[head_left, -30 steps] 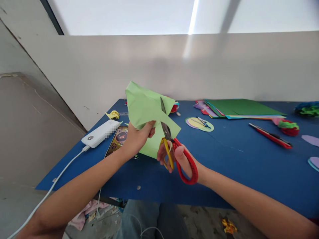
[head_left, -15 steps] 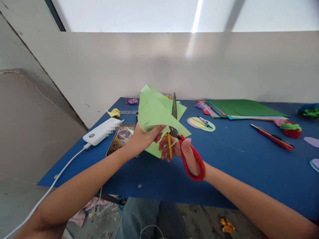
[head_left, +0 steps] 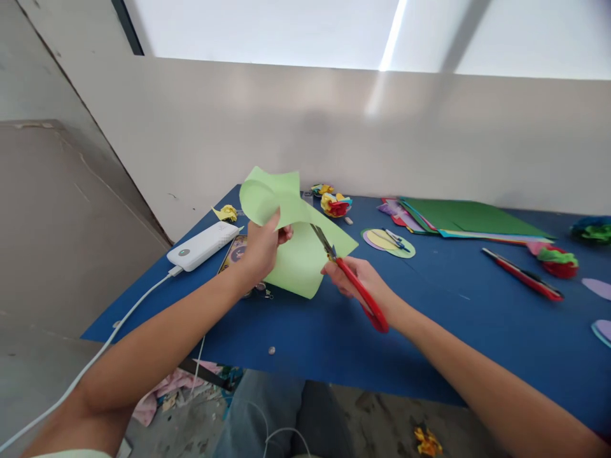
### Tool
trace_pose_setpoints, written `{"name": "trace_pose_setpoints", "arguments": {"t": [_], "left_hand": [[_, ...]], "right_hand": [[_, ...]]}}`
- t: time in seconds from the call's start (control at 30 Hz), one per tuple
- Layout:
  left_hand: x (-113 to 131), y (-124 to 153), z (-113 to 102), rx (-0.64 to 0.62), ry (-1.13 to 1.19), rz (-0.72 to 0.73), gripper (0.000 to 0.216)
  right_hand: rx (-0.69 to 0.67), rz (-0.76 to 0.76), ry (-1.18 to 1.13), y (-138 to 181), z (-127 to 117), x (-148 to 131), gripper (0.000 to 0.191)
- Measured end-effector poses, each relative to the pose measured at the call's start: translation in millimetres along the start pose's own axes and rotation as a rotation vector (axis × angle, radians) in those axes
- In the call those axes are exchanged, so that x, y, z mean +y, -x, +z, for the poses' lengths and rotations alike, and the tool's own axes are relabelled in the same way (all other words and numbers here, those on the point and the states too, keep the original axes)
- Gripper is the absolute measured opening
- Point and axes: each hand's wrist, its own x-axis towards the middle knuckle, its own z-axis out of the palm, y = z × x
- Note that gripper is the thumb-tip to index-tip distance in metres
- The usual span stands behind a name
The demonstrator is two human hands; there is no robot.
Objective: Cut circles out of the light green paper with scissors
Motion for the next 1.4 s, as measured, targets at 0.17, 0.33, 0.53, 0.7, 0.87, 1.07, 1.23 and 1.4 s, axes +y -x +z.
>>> {"name": "trace_pose_setpoints", "arguments": {"t": [0.17,0.33,0.53,0.7,0.87,1.07,1.23,1.4], "left_hand": [[1,-23,-12,0.076,0.100,-0.134,0.025],[-6,-14,-8,-0.210,0.012,-0.305,0.029],[-5,6,1,-0.274,-0.091,-0.167,0.032],[-4,10,1,-0.192,-0.193,0.047,0.037],[0,15,2,-0.096,-0.184,0.171,0.041],[7,22,3,-0.146,-0.200,0.153,0.040],[10,28,4,-0.209,-0.300,0.161,0.044],[14,30,3,-0.322,-0.437,0.124,0.048]], "right_hand": [[0.206,-0.168,0.292,-6,-19,-3,0.043],[0.474,-0.300,0.553,-10,-33,-7,0.046],[0.217,-0.172,0.065,-11,-32,-10,0.064],[-0.193,-0.135,-0.223,-2,-21,-7,0.085],[-0.259,-0.152,-0.208,7,-11,-9,0.083],[-0.152,-0.060,-0.222,8,-4,-13,0.086],[-0.130,-0.051,-0.164,10,-2,-10,0.086],[-0.121,-0.072,-0.159,12,-1,-7,0.082]]}}
